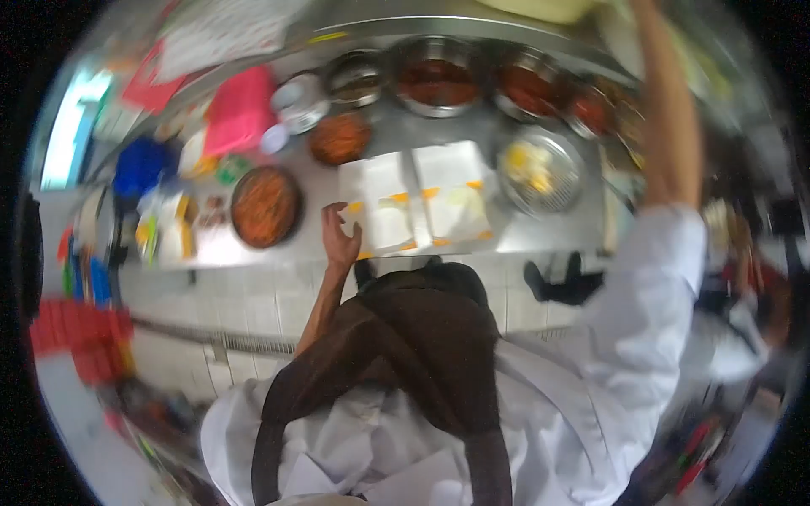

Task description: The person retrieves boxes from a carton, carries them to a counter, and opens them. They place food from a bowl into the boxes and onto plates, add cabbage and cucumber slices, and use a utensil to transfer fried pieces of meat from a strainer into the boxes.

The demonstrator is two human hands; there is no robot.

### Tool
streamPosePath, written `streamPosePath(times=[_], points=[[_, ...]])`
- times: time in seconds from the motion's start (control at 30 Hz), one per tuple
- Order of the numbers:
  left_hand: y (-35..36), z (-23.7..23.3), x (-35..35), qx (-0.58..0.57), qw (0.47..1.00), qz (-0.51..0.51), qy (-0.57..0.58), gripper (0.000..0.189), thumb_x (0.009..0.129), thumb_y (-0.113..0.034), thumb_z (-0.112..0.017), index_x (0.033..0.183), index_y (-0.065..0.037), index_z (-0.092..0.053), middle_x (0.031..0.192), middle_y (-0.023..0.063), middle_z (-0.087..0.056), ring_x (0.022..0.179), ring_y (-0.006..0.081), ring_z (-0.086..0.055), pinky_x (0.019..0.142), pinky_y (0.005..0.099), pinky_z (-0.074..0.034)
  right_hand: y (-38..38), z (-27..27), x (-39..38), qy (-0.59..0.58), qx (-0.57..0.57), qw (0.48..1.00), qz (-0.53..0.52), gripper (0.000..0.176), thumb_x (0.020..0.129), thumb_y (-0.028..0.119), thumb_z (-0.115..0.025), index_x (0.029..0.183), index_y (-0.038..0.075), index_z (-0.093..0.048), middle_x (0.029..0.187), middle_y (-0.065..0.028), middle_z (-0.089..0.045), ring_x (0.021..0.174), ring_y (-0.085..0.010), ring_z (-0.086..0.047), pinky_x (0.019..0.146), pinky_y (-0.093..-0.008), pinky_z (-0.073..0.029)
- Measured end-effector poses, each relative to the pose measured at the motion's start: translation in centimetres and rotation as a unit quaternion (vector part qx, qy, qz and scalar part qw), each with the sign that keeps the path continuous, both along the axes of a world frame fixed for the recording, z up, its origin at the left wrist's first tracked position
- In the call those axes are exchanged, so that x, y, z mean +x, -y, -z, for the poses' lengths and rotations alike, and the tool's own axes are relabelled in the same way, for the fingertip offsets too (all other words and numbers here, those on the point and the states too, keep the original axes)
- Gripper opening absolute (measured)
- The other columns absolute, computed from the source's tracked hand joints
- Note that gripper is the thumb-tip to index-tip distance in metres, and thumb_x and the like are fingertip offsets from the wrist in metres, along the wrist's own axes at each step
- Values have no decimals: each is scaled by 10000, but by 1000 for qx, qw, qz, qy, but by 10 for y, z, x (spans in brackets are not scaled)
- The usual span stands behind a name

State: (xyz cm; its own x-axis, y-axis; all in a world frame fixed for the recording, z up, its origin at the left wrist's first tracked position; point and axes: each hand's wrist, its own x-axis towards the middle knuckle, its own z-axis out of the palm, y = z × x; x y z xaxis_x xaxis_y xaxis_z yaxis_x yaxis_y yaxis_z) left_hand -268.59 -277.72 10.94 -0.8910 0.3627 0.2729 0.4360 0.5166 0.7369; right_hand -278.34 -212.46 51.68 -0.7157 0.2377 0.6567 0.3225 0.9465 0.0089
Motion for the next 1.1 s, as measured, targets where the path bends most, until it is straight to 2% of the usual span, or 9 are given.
streamPosePath(times=[0.07,0.53,0.6,0.73,0.9,1.0,1.03,1.07,1.1], points=[[35,1,-9,52,998,-45,-13,448,680,32,-628,1108,-61,-532,1066,144,-520,843,314,-528,727,385,-477,-49,11,-19,-24,119,992,-39,295,864,272,-637,976,-1,-653,877,-195,-682,834,-240,-670,715,-382,-522],[454,57,-201,-108,846,-516,-86,441,694,-148,-739,1061,11,-553,1004,177,-588,838,300,-594,750,440,-499,34,-28,13,-80,-105,989,72,309,899,269,-579,1060,5,-595,991,-184,-617,930,-244,-608,785,-375,-483],[490,44,-239,260,740,-571,243,636,714,-265,-787,1159,48,-458,1048,219,-587,824,313,-631,665,486,-544,54,-34,23,-84,-103,987,89,312,904,268,-571,1072,6,-587,1008,-183,-607,943,-245,-599,795,-374,-478],[547,80,-315,278,674,-622,285,755,698,-398,-808,1249,34,-525,1108,229,-605,872,369,-648,616,452,-553,93,-41,36,-92,-98,982,129,317,914,267,-555,1095,7,-571,1041,-180,-589,971,-246,-581,816,-373,-467],[606,152,-346,338,787,-480,191,334,672,-296,-792,763,-16,-636,656,46,-664,576,192,-652,483,406,-525,133,-48,22,-89,-78,981,152,325,927,266,-534,1125,9,-550,1082,-176,-565,1005,-248,-559,841,-370,-453],[625,173,-346,131,830,-525,136,376,674,-72,-620,1003,110,-603,898,145,-648,810,258,-665,683,402,-579,156,-54,8,-86,-76,982,153,330,934,265,-522,1143,11,-538,1106,-174,-551,1026,-249,-546,856,-369,-444],[674,211,-356,-263,849,-430,157,318,679,-74,-612,940,107,-600,888,148,-649,802,239,-669,692,391,-579,167,-53,3,-87,-80,981,152,332,937,265,-518,1149,11,-533,1114,-173,-547,1032,-249,-541,861,-369,-442],[645,186,-340,177,793,-555,178,366,652,-117,-612,875,173,-623,876,229,-664,811,316,-684,635,440,-586,169,-54,0,-86,-82,981,150,333,939,265,-514,1155,11,-529,1123,-173,-542,1039,-250,-537,866,-368,-439],[621,151,-323,108,783,-585,182,408,660,-55,-582,966,215,-565,953,242,-643,859,333,-673,648,436,-599,172,-55,-1,-88,-85,982,145,335,941,265,-510,1161,12,-525,1131,-172,-537,1046,-250,-533,871,-368,-436]])
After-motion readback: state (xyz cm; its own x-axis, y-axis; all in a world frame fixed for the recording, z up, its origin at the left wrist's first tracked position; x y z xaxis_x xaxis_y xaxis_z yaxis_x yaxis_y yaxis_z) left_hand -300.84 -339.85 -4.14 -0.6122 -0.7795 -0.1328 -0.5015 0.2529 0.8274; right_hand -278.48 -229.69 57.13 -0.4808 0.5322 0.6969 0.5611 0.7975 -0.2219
